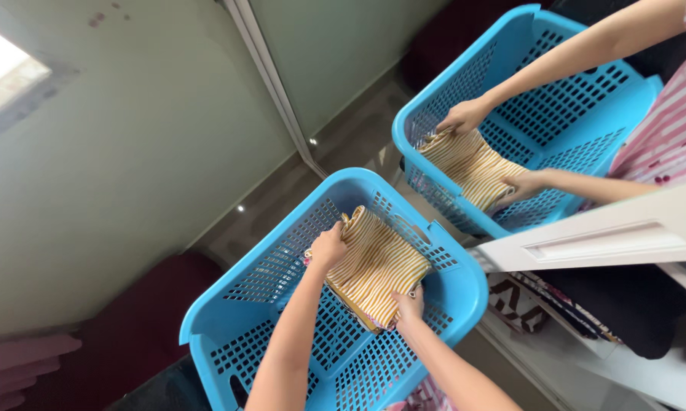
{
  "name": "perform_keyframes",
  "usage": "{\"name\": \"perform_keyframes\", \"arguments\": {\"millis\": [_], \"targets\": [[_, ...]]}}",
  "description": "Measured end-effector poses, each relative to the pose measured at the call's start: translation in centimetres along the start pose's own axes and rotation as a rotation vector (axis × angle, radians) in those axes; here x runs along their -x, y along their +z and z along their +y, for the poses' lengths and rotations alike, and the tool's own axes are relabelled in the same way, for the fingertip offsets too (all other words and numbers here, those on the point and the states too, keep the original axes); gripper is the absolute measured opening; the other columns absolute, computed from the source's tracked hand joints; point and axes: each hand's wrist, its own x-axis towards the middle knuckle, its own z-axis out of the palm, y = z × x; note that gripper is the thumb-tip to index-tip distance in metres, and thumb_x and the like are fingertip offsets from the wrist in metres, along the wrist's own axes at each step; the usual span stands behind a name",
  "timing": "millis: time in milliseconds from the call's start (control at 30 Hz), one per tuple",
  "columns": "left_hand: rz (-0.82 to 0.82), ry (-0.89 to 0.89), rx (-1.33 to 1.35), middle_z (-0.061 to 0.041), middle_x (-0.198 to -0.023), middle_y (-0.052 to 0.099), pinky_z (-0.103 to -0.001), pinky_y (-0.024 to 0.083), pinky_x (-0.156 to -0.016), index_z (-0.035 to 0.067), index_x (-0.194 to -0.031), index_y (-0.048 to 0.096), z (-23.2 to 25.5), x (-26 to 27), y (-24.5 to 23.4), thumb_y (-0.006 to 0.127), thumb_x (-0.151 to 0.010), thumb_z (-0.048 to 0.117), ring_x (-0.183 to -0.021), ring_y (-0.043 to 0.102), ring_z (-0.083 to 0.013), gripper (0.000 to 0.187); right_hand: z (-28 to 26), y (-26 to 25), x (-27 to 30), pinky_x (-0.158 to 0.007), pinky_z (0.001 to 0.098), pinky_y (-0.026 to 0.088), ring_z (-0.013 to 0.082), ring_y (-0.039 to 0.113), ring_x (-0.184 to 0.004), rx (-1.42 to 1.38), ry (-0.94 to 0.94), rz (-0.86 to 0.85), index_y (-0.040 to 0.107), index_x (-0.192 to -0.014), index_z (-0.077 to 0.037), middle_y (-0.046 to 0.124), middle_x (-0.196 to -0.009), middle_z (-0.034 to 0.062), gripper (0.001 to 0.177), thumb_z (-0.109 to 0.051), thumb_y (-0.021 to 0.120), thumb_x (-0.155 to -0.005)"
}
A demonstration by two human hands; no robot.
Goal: The person removes folded clothes from a white wardrobe shelf and places them into two blue laundry baskets. The person handles various garments including patterned shirts, solid-colored tops, and pants, moving them one by one from the shelf to the baskets.
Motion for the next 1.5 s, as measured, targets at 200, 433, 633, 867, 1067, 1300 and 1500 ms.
{"name": "perform_keyframes", "arguments": {"millis": [200,433,633,867,1067,1300,1500], "targets": [[-0.017,-0.031,-0.008,-0.021,-0.112,0.073,-0.056,0.052,-0.094,0.020,-0.135,0.058,-3.1,-1.4,4.8,0.055,-0.084,0.009,-0.106,0.069,-0.0406,0.052,2.3,1.3,-1.5,-0.099,0.0498,0.056,0.0348,0.059,-0.127,0.109,0.032,0.199,0.031,-0.152,-0.016,0.051,-0.144,0.0169,0.083,0.022,0.052,-0.081],[0.119,0.173,-0.095,-0.015,-0.160,0.041,-0.059,0.032,-0.119,0.021,-0.158,0.035,-5.2,0.1,7.2,0.063,-0.086,0.016,-0.147,0.037,-0.0370,0.078,3.2,2.0,-0.8,-0.112,0.0563,0.046,0.0415,0.038,-0.144,0.840,0.016,0.393,0.026,-0.151,-0.020,0.026,-0.160,0.0221,0.084,-0.013,0.077,-0.084],[-0.517,0.324,-0.747,0.000,-0.173,-0.011,-0.065,0.011,-0.127,0.042,-0.163,0.002,-1.6,2.4,4.1,0.077,-0.080,0.065,-0.159,-0.002,-0.0294,0.114,2.1,4.2,0.0,-0.123,0.0680,0.014,0.0578,-0.011,-0.152,1.839,-0.055,-0.170,-0.013,-0.161,-0.028,-0.024,-0.164,0.0319,0.128,-0.043,0.087,-0.082],[-0.489,0.275,-0.769,0.001,-0.173,-0.021,-0.059,0.026,-0.122,0.048,-0.162,-0.010,-3.8,0.5,8.5,0.084,-0.071,0.063,-0.159,-0.005,-0.0319,0.132,2.6,2.6,-5.9,-0.126,0.0623,0.009,0.0625,-0.013,-0.147,1.952,0.202,-0.447,-0.035,-0.157,-0.023,-0.036,-0.159,0.0354,0.148,-0.045,0.089,-0.079],[-0.461,0.289,-0.787,-0.001,-0.171,-0.020,-0.064,0.022,-0.122,0.045,-0.161,-0.012,-3.4,1.2,7.7,0.080,-0.074,0.067,-0.159,-0.003,-0.0307,0.129,2.0,2.2,-7.0,-0.126,0.0639,0.009,0.0569,0.002,-0.151,2.116,0.126,-0.550,-0.027,-0.159,-0.011,-0.023,-0.153,0.0478,0.139,-0.063,0.078,-0.085],[-0.255,0.318,-0.478,-0.016,-0.166,0.018,-0.064,0.030,-0.117,0.030,-0.163,0.014,-4.4,5.4,5.2,0.074,-0.084,0.059,-0.149,0.030,-0.0337,0.103,-3.2,0.0,-3.3,-0.122,0.0431,0.034,0.0467,0.037,-0.145,1.767,-0.247,-0.714,0.018,-0.160,-0.005,0.015,-0.158,0.0386,0.100,-0.058,0.070,-0.093],[-0.520,0.203,-0.148,-0.021,-0.135,0.065,-0.047,0.051,-0.103,0.013,-0.148,0.047,-3.5,13.6,0.5,0.065,-0.092,0.050,-0.123,0.063,-0.0350,0.069,-9.9,-7.5,3.2,-0.112,0.0376,0.049,0.0269,0.056,-0.139,1.126,-0.129,-0.756,0.049,-0.148,-0.010,0.059,-0.148,0.0146,0.067,-0.035,0.073,-0.090]]}}
